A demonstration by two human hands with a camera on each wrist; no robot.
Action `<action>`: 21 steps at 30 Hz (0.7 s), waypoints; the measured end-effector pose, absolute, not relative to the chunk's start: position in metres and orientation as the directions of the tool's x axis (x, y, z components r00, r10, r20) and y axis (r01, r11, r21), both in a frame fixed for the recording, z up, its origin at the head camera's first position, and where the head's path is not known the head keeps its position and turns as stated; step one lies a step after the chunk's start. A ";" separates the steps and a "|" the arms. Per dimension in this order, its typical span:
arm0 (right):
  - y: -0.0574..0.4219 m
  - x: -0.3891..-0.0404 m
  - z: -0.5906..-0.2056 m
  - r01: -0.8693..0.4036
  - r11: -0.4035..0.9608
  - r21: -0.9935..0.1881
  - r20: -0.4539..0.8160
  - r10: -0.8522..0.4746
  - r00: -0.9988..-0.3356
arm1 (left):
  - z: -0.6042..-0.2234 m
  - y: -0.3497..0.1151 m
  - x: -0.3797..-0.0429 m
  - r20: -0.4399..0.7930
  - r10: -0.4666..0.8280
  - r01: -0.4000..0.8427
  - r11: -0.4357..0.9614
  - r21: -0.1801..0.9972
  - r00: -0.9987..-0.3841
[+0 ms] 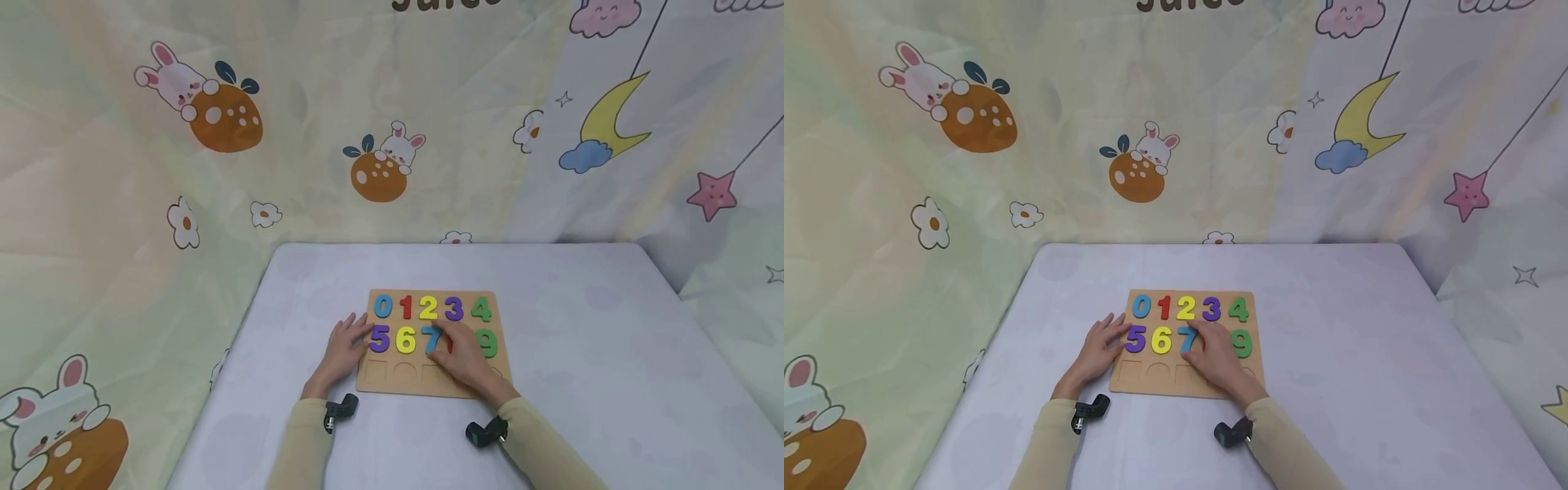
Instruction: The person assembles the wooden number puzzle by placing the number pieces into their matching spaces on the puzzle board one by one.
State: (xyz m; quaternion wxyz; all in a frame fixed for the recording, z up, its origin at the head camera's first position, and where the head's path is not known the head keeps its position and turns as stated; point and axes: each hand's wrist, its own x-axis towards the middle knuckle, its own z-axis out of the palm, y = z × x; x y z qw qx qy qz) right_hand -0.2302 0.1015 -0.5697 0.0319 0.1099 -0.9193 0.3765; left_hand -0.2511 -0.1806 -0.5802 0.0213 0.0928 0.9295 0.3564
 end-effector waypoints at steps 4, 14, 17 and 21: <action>0.103 -0.228 -0.571 -0.223 0.687 -0.691 0.133 -0.181 -0.974 | -0.581 -0.180 -0.249 0.033 0.196 0.169 0.731 0.661 -0.980; 0.114 -0.222 -0.558 -0.186 0.674 -0.715 0.065 -0.200 -0.978 | -0.574 -0.179 -0.246 0.037 0.208 0.180 0.726 0.664 -0.977; 0.124 -0.222 -0.553 -0.177 0.666 -0.725 0.067 -0.187 -0.980 | -0.571 -0.180 -0.245 0.043 0.213 0.186 0.718 0.670 -0.976; 0.141 -0.224 -0.549 -0.197 0.682 -0.704 0.124 -0.155 -0.980 | -0.571 -0.181 -0.246 0.037 0.221 0.189 0.720 0.668 -0.975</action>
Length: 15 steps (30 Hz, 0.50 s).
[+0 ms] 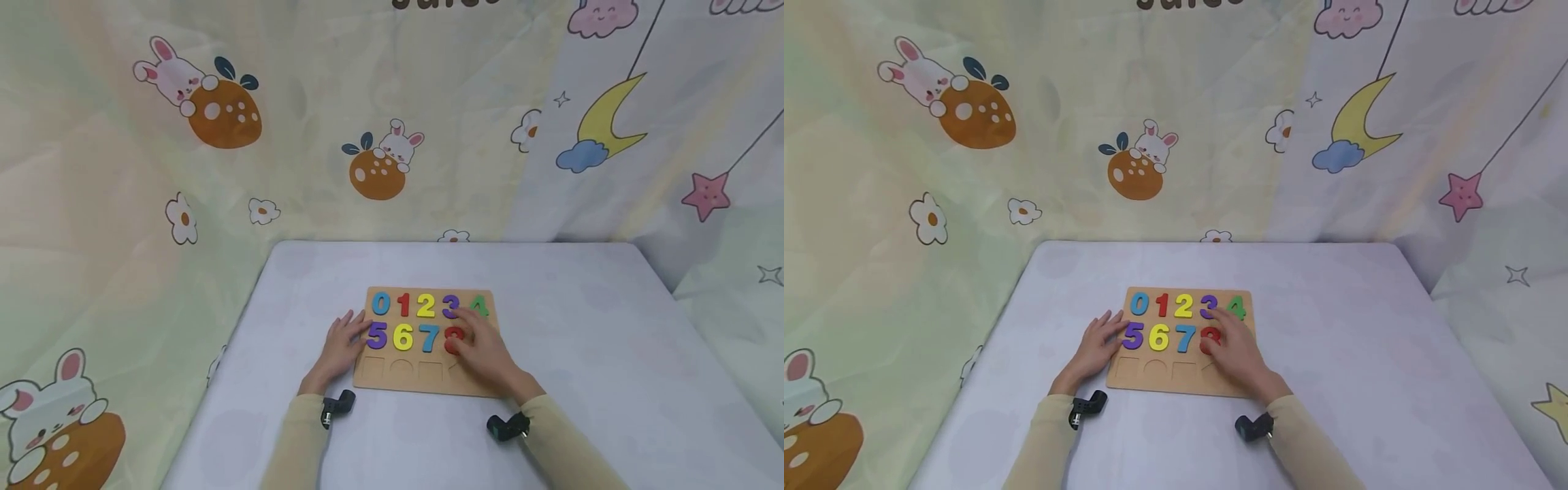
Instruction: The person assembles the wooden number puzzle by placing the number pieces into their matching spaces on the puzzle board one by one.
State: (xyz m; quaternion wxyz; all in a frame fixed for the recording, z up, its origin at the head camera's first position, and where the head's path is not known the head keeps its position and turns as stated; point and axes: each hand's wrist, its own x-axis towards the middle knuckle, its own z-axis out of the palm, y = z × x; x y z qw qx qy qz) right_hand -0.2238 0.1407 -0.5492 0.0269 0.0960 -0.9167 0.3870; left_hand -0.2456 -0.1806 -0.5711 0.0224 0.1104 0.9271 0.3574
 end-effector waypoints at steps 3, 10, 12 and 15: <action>0.152 -0.226 -0.547 -0.197 0.689 -0.698 0.146 -0.133 -0.980 | -0.573 -0.180 -0.248 0.023 0.222 0.180 0.720 0.670 -0.975; 0.168 -0.232 -0.542 -0.235 0.714 -0.660 0.184 -0.149 -0.971 | -0.580 -0.181 -0.250 0.040 0.216 0.186 0.717 0.672 -0.976; 0.174 -0.234 -0.539 -0.247 0.717 -0.652 0.198 -0.153 -0.968 | -0.581 -0.182 -0.250 0.033 0.212 0.180 0.723 0.667 -0.977; 0.184 -0.238 -0.536 -0.242 0.732 -0.637 0.198 -0.148 -0.969 | -0.579 -0.183 -0.248 -0.005 0.201 0.146 0.729 0.669 -0.980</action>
